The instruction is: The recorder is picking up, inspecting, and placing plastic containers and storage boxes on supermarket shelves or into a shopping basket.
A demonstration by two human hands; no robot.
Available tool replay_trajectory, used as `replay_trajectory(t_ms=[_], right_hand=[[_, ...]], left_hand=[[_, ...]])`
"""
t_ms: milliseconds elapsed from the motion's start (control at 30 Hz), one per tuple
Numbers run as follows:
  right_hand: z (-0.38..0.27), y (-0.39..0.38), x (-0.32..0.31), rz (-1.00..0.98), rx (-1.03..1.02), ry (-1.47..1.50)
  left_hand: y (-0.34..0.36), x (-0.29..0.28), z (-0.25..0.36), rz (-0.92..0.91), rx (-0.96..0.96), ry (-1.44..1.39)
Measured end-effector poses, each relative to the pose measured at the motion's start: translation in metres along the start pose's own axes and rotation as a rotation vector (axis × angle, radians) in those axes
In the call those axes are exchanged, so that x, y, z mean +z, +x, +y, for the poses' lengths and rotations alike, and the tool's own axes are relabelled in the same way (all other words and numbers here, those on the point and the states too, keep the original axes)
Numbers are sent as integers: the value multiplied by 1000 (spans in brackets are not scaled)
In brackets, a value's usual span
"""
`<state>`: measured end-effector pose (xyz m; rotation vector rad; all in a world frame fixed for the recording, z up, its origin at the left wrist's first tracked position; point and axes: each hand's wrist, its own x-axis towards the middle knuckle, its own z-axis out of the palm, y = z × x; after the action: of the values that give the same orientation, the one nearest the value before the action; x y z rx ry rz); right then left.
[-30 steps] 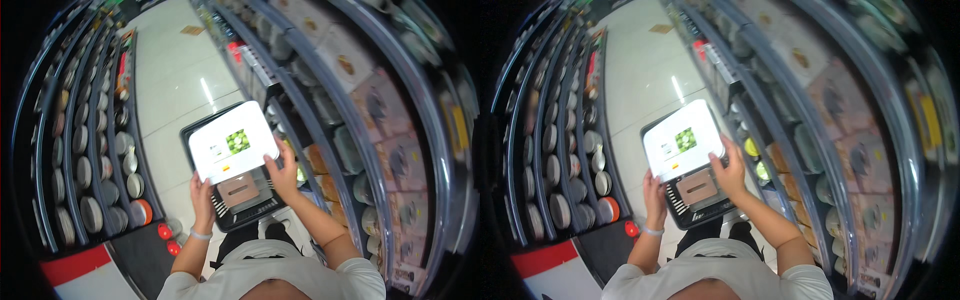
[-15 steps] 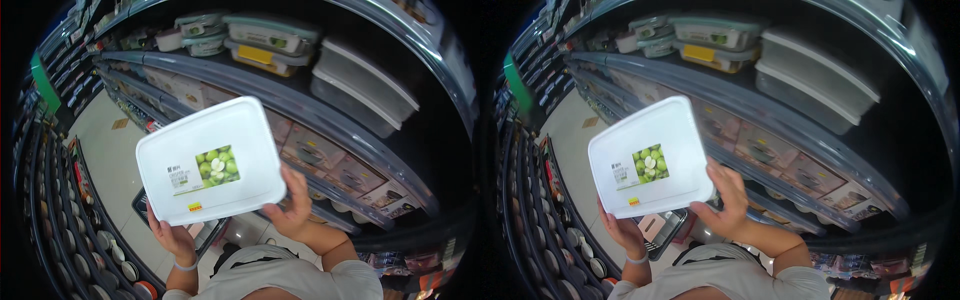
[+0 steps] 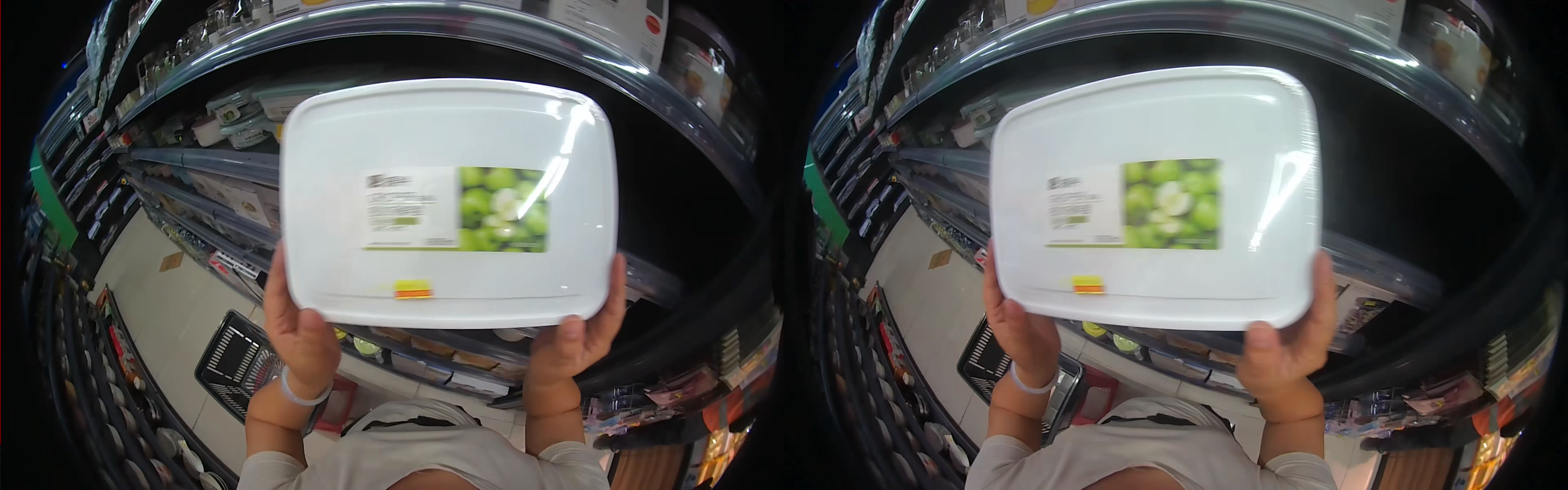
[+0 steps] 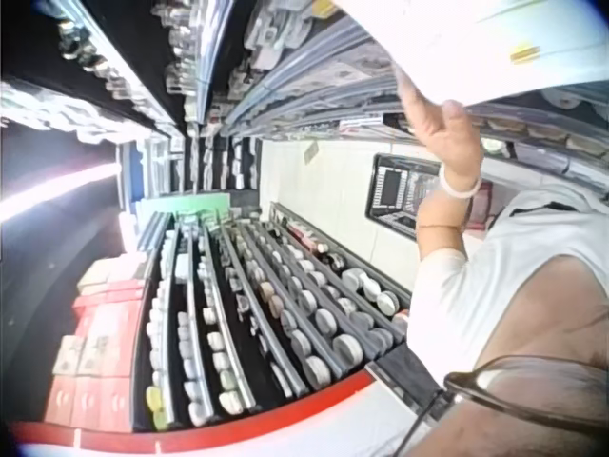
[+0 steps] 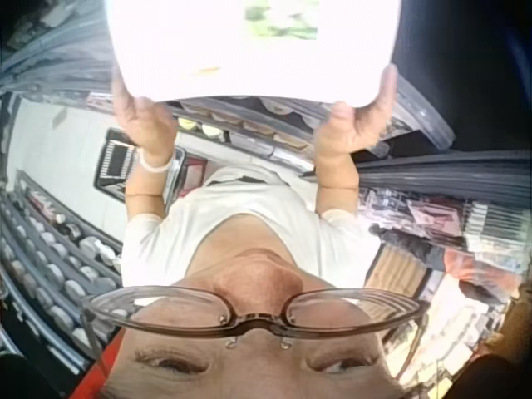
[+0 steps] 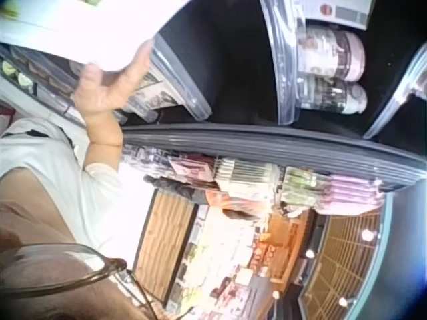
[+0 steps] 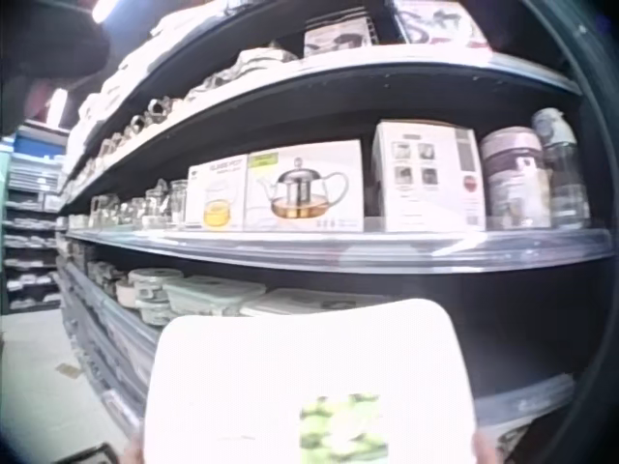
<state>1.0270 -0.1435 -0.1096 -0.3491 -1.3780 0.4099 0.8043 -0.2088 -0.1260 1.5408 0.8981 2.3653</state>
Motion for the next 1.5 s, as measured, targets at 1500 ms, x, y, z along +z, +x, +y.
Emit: replay_trajectory(t_ms=[1500], right_hand=[[65,94,-132,202,326,-915]], left_hand=[[67,182,-85,-502,-316,170]])
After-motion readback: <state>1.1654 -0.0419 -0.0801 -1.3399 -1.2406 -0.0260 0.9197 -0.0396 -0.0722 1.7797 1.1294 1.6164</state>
